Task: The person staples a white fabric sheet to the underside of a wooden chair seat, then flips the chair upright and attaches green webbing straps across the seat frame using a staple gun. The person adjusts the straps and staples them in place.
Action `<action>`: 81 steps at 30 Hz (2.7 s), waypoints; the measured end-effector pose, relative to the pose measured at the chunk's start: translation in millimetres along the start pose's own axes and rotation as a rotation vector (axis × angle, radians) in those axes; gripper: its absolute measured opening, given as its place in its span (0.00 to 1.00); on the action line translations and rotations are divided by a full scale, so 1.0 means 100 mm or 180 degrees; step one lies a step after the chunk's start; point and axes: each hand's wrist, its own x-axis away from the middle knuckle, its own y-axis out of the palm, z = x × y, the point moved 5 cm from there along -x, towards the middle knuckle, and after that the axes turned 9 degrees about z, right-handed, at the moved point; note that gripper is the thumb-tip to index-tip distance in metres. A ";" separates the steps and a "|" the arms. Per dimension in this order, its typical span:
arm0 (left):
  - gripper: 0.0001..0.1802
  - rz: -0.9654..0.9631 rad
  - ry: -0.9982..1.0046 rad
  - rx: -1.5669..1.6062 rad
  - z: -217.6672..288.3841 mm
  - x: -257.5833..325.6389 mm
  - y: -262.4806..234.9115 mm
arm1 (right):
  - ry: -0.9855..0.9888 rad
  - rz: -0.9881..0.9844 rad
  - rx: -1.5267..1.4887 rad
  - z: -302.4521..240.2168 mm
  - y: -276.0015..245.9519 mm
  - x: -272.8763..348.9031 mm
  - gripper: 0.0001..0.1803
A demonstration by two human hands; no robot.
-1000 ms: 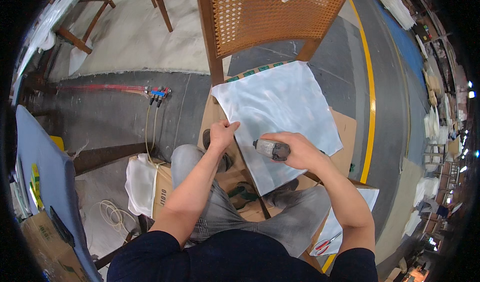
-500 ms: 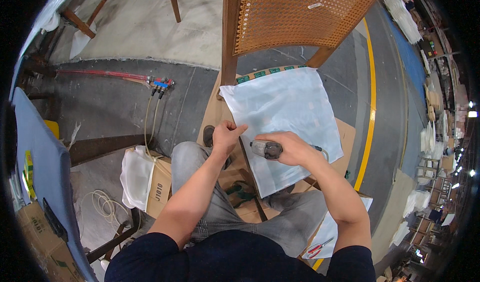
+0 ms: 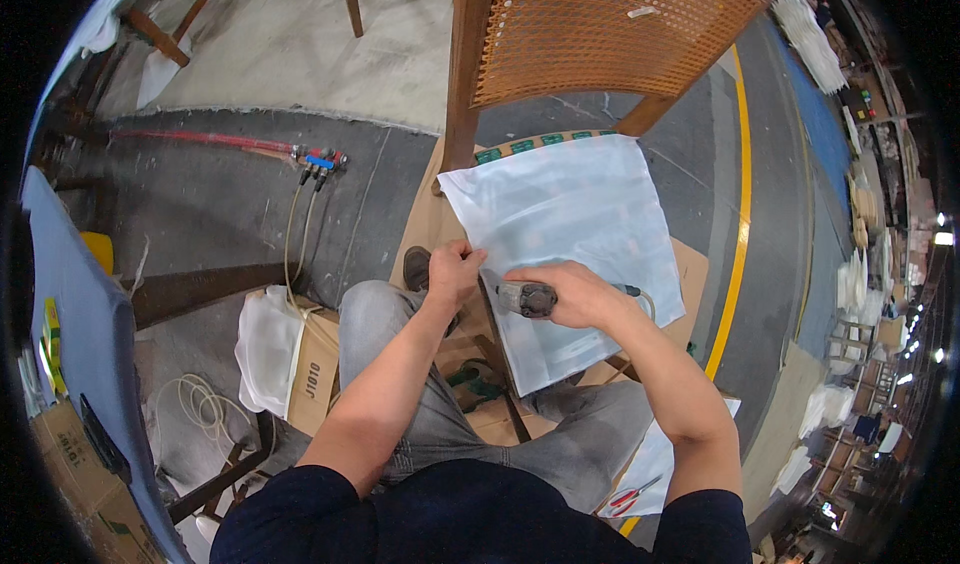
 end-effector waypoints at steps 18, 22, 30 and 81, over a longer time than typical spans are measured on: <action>0.15 -0.0188 -0.0029 -0.0202 -0.01 0.05 0.01 | -0.0164 -0.0035 0.0117 0.04 0.01 -0.03 0.36; 0.13 0.0069 0.0366 -0.0183 -0.08 0.03 0.04 | -0.0104 -0.0098 0.0022 0.03 0.04 -0.08 0.36; 0.15 -0.0112 0.0256 -0.0292 0.00 0.06 0.03 | -0.0122 -0.0183 0.0273 0.09 0.09 -0.11 0.36; 0.14 -0.0865 -0.1179 0.1864 0.49 -0.40 0.26 | -0.0813 0.1324 0.0361 0.00 -0.65 -1.71 0.13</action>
